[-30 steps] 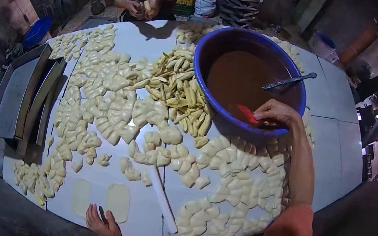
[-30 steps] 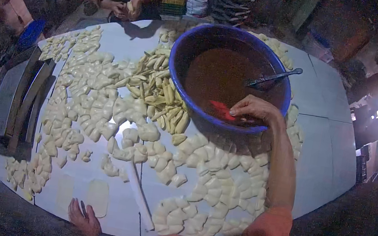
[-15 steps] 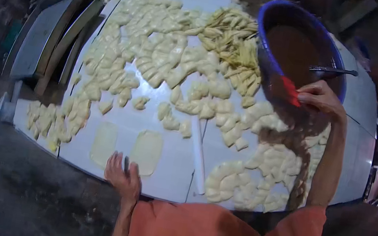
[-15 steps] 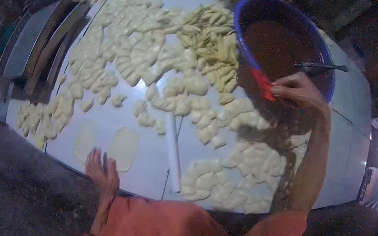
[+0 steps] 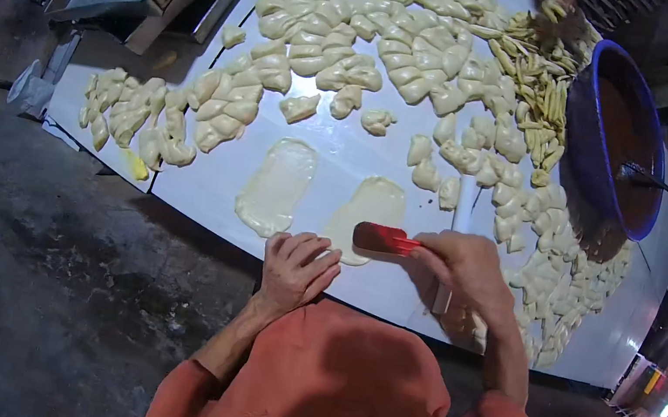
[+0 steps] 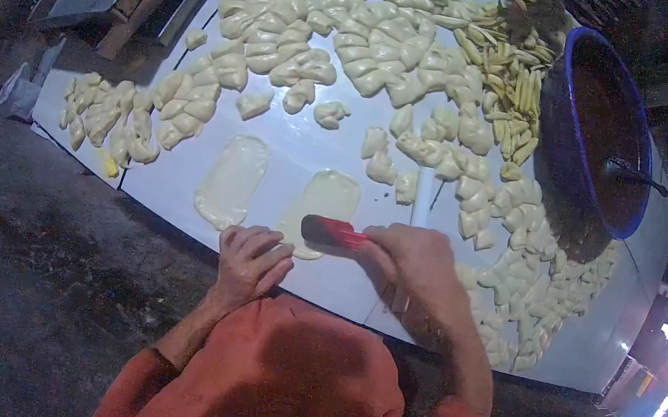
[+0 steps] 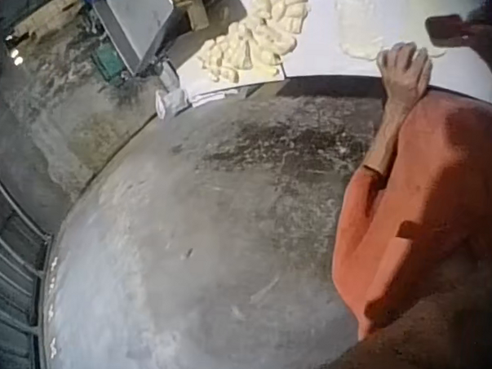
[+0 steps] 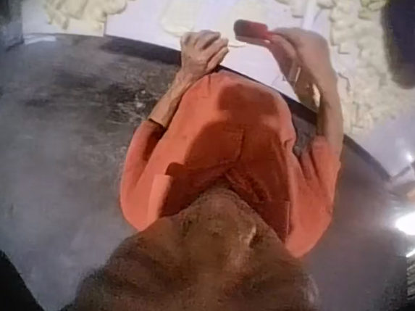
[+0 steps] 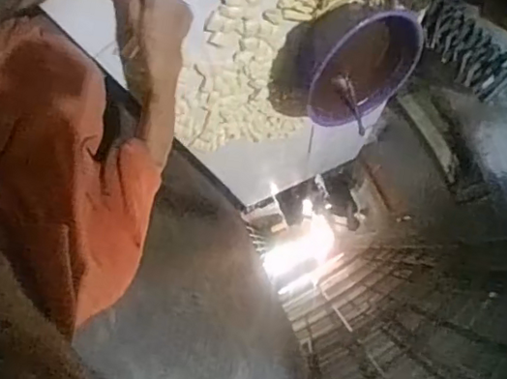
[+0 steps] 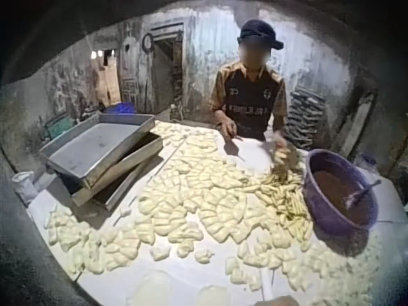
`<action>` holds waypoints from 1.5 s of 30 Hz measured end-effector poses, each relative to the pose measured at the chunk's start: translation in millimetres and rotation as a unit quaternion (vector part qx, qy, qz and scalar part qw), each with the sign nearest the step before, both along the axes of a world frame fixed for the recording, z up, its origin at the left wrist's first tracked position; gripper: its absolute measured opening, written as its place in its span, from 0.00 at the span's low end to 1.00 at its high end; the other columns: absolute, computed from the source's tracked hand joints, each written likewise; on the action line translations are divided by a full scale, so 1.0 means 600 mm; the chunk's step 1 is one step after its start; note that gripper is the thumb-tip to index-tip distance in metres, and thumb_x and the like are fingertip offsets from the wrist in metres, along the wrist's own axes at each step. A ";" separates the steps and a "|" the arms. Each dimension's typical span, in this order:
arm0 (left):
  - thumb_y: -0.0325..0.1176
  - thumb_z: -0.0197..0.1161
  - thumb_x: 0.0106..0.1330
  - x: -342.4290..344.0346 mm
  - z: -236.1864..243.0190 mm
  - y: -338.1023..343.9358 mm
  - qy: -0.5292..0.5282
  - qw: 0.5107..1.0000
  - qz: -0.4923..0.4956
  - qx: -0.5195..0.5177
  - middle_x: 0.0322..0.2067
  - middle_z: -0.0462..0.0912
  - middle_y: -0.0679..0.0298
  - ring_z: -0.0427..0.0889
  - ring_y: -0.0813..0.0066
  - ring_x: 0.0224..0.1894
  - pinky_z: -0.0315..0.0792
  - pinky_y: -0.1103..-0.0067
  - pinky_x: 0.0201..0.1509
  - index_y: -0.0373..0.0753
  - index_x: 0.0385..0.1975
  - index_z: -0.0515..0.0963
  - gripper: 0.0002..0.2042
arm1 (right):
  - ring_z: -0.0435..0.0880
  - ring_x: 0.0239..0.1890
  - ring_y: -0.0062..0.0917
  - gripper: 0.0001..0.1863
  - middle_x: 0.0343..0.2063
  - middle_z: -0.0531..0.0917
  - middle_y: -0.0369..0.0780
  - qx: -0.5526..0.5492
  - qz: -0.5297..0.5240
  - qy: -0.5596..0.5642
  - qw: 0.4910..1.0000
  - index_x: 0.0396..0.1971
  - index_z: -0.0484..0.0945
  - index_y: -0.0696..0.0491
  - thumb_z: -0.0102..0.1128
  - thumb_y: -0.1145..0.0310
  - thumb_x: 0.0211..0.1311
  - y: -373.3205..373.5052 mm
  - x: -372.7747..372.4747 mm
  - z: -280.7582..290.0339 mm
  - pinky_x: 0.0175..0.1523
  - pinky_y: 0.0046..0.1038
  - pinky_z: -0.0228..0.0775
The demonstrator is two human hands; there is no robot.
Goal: The person stirs a dark liquid in a blue bowl using a spatula, spreads the liquid onto pieces of dough by hand, and rolls the dough pieces into cylindrical shapes on a table.
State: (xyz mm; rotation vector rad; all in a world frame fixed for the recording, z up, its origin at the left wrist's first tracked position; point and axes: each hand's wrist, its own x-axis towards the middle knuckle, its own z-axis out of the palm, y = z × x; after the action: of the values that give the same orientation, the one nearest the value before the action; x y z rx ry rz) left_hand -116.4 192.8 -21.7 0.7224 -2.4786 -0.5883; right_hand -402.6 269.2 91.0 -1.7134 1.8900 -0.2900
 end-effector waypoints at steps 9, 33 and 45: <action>0.41 0.73 0.59 0.011 -0.003 -0.027 0.007 0.999 -0.041 -0.008 0.48 0.81 0.70 0.77 0.68 0.52 0.63 0.65 0.58 0.52 0.43 0.86 0.13 | 0.81 0.26 0.37 0.08 0.21 0.76 0.39 -0.056 -0.077 0.159 0.983 0.39 0.81 0.49 0.64 0.64 0.64 0.008 0.078 0.007 0.31 0.40 0.72; 0.42 0.72 0.59 0.005 -0.008 -0.025 0.018 0.999 -0.027 -0.035 0.46 0.83 0.72 0.78 0.71 0.50 0.63 0.66 0.54 0.50 0.41 0.86 0.11 | 0.80 0.21 0.31 0.09 0.19 0.78 0.38 -0.187 -0.178 0.143 0.955 0.40 0.86 0.49 0.68 0.63 0.64 0.052 0.103 -0.065 0.27 0.33 0.69; 0.40 0.73 0.58 0.009 0.003 -0.023 -0.001 0.999 -0.027 -0.027 0.44 0.82 0.68 0.78 0.68 0.50 0.62 0.64 0.57 0.48 0.44 0.85 0.14 | 0.83 0.27 0.39 0.12 0.25 0.82 0.42 -0.085 -0.216 0.030 0.972 0.42 0.84 0.49 0.63 0.58 0.67 0.064 0.109 -0.067 0.32 0.37 0.73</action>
State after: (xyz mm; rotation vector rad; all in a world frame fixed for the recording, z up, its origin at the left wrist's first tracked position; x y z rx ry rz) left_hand -111.0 178.7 -19.9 0.6371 -2.5116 -0.5393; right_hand -337.3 307.7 50.5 -1.4066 2.3336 -0.5872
